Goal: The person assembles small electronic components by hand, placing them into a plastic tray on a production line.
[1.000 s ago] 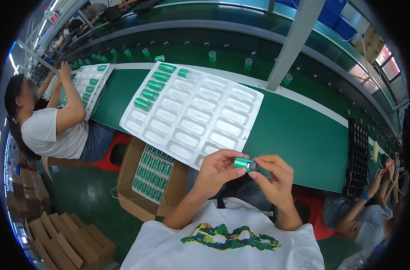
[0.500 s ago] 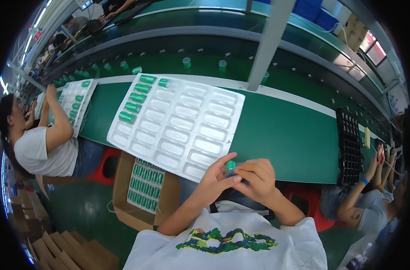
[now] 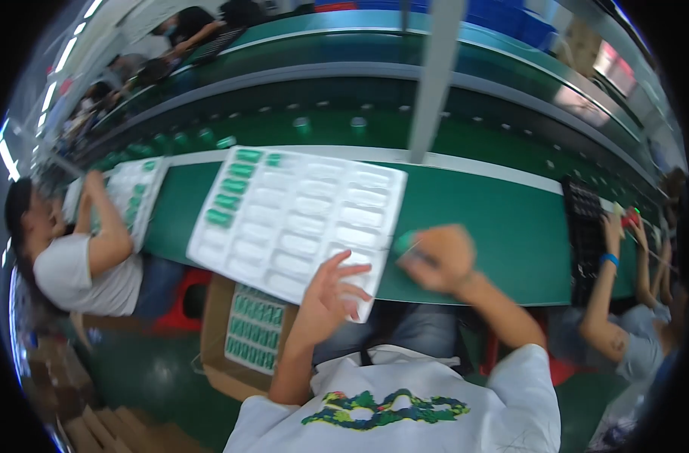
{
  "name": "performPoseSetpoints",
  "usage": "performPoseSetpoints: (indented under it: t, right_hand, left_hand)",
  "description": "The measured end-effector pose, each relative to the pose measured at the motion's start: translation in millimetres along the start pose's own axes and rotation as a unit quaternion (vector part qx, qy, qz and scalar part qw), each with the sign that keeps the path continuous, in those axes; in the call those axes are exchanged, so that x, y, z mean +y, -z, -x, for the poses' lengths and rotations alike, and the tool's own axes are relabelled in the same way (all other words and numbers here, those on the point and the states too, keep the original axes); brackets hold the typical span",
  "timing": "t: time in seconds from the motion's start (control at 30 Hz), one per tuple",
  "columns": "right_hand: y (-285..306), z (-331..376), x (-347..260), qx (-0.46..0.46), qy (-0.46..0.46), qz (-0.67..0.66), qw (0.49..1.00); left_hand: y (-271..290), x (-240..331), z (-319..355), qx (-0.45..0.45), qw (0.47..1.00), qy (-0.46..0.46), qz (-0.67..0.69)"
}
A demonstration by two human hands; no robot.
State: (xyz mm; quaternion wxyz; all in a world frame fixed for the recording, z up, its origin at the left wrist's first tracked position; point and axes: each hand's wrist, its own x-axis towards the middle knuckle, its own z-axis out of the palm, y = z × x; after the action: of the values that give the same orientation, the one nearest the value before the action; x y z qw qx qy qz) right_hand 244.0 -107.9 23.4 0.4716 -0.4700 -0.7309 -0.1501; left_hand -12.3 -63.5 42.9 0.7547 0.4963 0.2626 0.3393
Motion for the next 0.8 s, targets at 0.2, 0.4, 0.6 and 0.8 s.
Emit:
performPoseSetpoints:
  t: [0.2, 0.4, 0.6, 0.8]
  right_hand:
    - [57, 11, 212, 0.152, -0.347, 0.093, 0.921]
    - [52, 26, 267, -0.030, -0.411, 0.226, 0.882]
    - [46, 31, 262, 0.021, -0.442, 0.235, 0.866]
    - [109, 76, 290, 0.128, -0.436, 0.525, 0.720]
  left_hand:
    - [135, 25, -32, 0.373, 0.833, -0.141, -0.384]
    - [230, 41, -54, 0.466, 0.655, -0.122, -0.582]
    - [244, 31, -80, 0.428, 0.606, -0.104, -0.662]
    - [228, 32, -71, 0.340, 0.664, -0.081, -0.660]
